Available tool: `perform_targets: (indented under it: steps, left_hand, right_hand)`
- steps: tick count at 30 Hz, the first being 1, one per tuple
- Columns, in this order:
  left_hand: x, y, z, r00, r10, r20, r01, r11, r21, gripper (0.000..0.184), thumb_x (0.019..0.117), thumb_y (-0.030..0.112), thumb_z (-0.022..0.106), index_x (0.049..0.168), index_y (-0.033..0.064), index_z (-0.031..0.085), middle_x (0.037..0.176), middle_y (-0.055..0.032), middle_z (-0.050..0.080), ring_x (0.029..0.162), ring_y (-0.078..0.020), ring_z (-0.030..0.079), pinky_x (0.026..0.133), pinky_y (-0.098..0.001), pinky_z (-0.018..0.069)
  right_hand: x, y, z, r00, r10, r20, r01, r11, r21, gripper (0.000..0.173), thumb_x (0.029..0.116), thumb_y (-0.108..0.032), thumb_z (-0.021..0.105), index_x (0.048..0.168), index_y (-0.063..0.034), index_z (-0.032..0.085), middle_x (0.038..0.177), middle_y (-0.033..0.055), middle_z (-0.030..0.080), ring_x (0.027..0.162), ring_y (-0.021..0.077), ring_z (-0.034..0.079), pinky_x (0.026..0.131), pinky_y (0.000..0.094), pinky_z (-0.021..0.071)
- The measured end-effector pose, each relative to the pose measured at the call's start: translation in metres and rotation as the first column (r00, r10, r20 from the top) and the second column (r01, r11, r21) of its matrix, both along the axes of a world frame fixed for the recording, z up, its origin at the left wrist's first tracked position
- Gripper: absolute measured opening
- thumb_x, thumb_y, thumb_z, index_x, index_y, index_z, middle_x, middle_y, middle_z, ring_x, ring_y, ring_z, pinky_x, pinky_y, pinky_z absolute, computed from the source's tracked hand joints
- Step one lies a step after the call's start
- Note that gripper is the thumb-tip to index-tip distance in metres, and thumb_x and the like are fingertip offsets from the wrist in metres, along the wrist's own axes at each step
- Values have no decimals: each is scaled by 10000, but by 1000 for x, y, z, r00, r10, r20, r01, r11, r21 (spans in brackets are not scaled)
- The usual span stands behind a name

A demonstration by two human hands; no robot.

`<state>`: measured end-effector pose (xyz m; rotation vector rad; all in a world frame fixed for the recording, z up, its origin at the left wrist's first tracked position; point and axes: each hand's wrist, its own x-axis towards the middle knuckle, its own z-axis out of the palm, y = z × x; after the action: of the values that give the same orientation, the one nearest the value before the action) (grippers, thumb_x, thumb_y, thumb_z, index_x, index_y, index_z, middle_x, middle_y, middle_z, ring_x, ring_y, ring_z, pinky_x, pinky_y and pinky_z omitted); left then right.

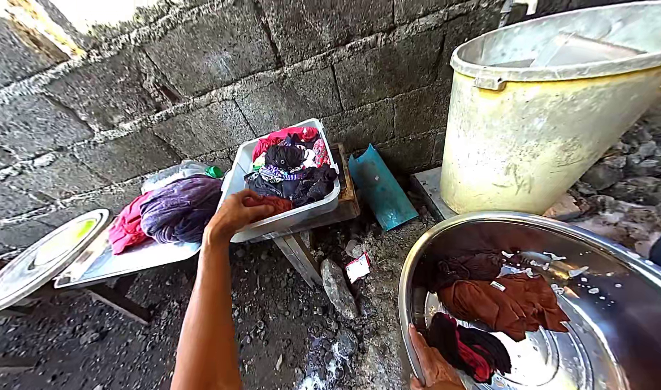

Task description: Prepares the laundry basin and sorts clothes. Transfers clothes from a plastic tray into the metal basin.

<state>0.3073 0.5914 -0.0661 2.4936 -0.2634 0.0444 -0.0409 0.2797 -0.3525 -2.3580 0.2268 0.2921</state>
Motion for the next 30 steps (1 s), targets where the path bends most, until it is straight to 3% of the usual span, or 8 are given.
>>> perform_targets:
  steps: [4, 9, 14, 18, 21, 23, 26, 30]
  left_hand:
    - [-11, -24, 3, 947, 245, 210, -159, 921, -355, 507, 850, 257, 813, 1225, -7, 598, 1074, -228, 648, 971, -334, 638, 859, -575, 520]
    - [-31, -62, 32, 844, 302, 443, -229, 950, -212, 444, 870, 312, 772, 1144, -15, 647, 1109, -267, 637, 1091, -436, 598, 945, -660, 427]
    - [-63, -113, 62, 805, 104, 584, -8, 987, -163, 384, 858, 275, 765, 1093, -11, 659, 1059, -201, 638, 1026, -338, 616, 895, -549, 477]
    - [-107, -179, 56, 786, -130, 604, 338, 909, -244, 319, 869, 234, 763, 1086, 28, 652, 972, -112, 670, 858, -193, 664, 762, -404, 571]
    - [-127, -223, 31, 744, -465, 480, 579, 807, -115, 246, 857, 206, 812, 1038, 78, 706, 1072, -87, 650, 981, -211, 637, 837, -408, 561]
    - [-118, -234, 15, 666, -626, 407, 668, 743, 49, 142, 911, 80, 716, 1051, 73, 743, 1144, -92, 675, 1045, -221, 646, 898, -409, 548]
    - [-88, -217, 10, 727, -592, 347, 591, 797, 121, 234, 939, -43, 551, 1040, 42, 745, 1034, -109, 722, 920, -234, 699, 822, -451, 578]
    - [-8, -161, 25, 932, -268, 245, 242, 961, 132, 275, 1031, 120, 515, 1199, 4, 698, 1186, -205, 703, 1120, -352, 675, 1001, -574, 512]
  right_hand:
    - [1, -1, 5, 997, 30, -67, -32, 999, -32, 921, 916, -260, 649, 1660, -86, 135, 1614, 227, 386, 1362, 387, 538, 1110, 492, 462]
    - [0, 0, -17, 1000, 1, -13, -2, 998, -64, 920, 899, -266, 661, 1657, -86, 171, 1596, 216, 423, 1327, 377, 573, 1092, 486, 478]
    - [0, 4, -15, 1000, -15, 19, 16, 998, -60, 916, 881, -253, 667, 1647, -64, 203, 1583, 228, 436, 1310, 389, 586, 1080, 500, 487]
    - [4, 1, -4, 997, 56, -52, -58, 998, -37, 944, 914, -275, 648, 1654, -49, 107, 1624, 247, 357, 1376, 412, 523, 1133, 509, 432]
    - [3, 0, 3, 997, 66, -29, -67, 997, -32, 914, 921, -266, 632, 1646, -23, 133, 1610, 263, 372, 1355, 418, 545, 1123, 512, 445]
    - [3, -1, 13, 997, 66, -35, -66, 998, -14, 876, 936, -248, 608, 1639, -6, 146, 1608, 273, 368, 1375, 427, 525, 1137, 528, 431]
    - [6, -2, 22, 995, 49, -82, -51, 998, -28, 863, 935, -238, 590, 1648, -39, 146, 1610, 250, 381, 1379, 418, 522, 1128, 539, 435]
    - [7, -5, 6, 997, 55, -48, -56, 998, -14, 869, 938, -269, 622, 1646, -43, 170, 1592, 247, 413, 1355, 416, 548, 1114, 538, 451]
